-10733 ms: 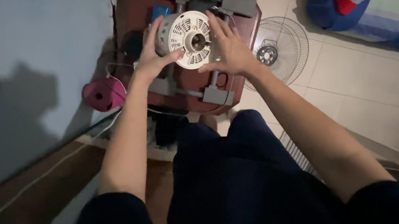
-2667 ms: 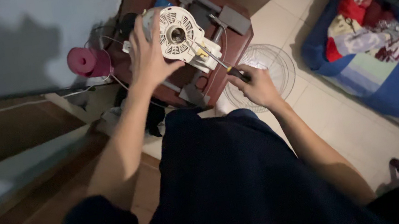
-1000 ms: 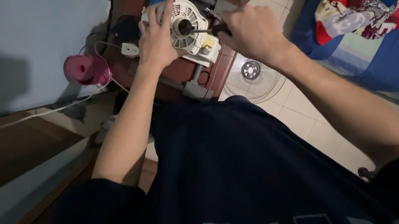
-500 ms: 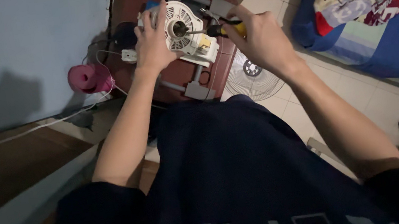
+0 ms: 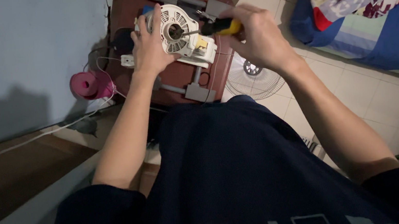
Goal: The person uses a screwdriver to remove screws from a white fan housing, then places the housing on a table. They continue to unscrew and handle the fan components, moving between the table and the floor.
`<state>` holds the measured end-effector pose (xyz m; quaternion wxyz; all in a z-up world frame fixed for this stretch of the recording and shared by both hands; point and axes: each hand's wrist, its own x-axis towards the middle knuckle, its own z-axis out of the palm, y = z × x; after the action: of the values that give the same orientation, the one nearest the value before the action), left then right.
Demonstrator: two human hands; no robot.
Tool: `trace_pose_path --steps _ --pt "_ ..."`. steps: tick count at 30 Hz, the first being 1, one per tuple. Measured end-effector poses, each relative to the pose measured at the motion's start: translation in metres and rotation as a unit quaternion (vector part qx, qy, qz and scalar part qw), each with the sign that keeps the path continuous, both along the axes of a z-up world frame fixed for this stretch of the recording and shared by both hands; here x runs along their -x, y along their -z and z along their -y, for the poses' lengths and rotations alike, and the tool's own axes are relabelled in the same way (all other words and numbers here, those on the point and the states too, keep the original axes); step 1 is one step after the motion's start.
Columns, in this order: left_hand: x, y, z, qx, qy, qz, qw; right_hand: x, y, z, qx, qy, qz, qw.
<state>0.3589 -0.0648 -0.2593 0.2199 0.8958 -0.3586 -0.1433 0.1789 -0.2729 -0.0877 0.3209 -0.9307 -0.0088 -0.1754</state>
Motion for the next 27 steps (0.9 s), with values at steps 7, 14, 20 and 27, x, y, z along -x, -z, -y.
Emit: trace_pose_path --steps 7,14,20,27 --pt "0.001 -0.010 0.003 -0.027 -0.009 -0.024 0.999 -0.007 -0.003 -0.009 -0.050 0.151 -0.218 0.963" --pt "0.002 -0.013 0.003 -0.010 -0.008 -0.024 1.000 0.001 0.005 0.000 -0.093 0.074 -0.178 0.977" --pt "0.000 -0.013 0.002 -0.026 -0.004 -0.029 0.999 -0.009 0.023 -0.012 -0.019 0.154 -0.183 0.971" --pt "0.001 -0.011 0.001 -0.018 -0.002 -0.024 1.000 -0.016 0.015 -0.023 -0.268 0.237 -0.197 0.913"
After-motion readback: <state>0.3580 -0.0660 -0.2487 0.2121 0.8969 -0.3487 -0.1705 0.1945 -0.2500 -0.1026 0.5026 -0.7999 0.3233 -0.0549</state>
